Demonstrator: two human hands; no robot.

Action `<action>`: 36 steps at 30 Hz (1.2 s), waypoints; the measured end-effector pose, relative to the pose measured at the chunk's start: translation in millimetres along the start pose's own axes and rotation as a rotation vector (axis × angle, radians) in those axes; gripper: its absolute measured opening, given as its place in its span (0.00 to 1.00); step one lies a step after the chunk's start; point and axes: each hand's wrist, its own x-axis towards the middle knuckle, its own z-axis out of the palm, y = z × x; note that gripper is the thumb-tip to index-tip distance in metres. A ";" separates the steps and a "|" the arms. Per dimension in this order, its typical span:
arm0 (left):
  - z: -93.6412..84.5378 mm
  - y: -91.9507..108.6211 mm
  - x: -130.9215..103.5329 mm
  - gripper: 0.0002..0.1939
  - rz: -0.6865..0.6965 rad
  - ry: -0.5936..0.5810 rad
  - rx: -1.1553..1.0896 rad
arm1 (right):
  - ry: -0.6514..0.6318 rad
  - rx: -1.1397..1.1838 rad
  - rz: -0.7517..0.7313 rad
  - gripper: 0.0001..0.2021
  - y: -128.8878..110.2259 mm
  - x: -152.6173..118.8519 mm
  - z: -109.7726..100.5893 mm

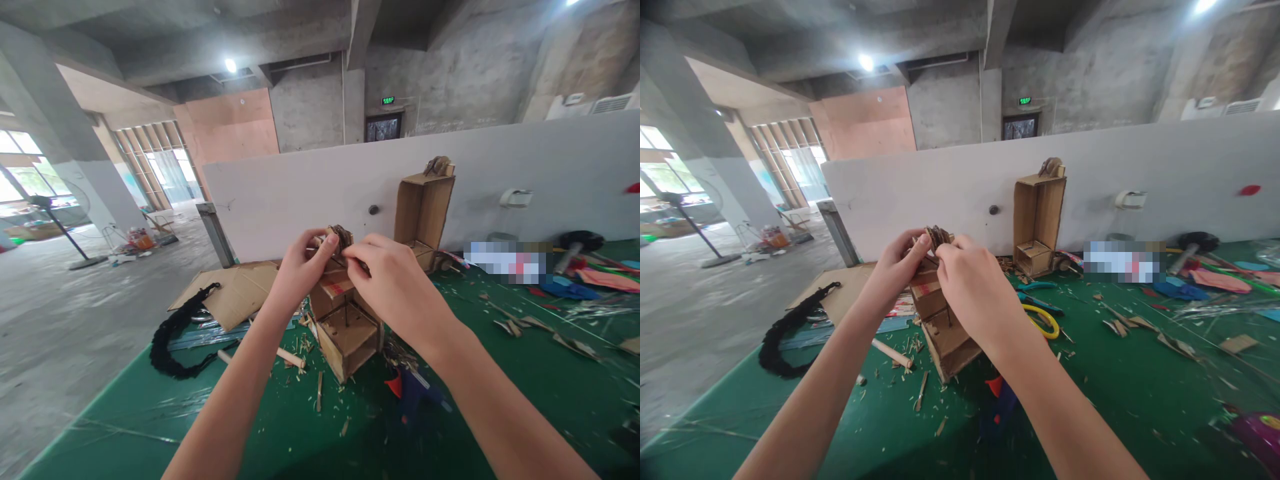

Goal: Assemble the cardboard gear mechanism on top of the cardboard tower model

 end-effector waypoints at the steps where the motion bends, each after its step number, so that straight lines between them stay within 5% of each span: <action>1: 1.3 0.1 -0.6 0.19 0.028 0.012 -0.037 | 0.002 -0.002 0.002 0.12 1.1 0.4 1.1; 8: 1.6 2.4 -2.4 0.17 0.197 0.035 0.064 | 0.023 0.028 -0.004 0.13 6.9 1.0 3.4; 19: -2.6 0.8 0.0 0.21 0.156 0.076 0.172 | 0.021 0.034 -0.001 0.12 8.7 2.4 2.4; 28: -2.9 3.6 1.1 0.14 0.066 0.046 0.065 | 0.016 0.063 0.000 0.13 10.8 2.9 4.1; 36: 0.8 -3.2 -0.5 0.22 0.252 0.089 0.153 | 0.046 0.039 -0.011 0.13 11.7 4.0 6.9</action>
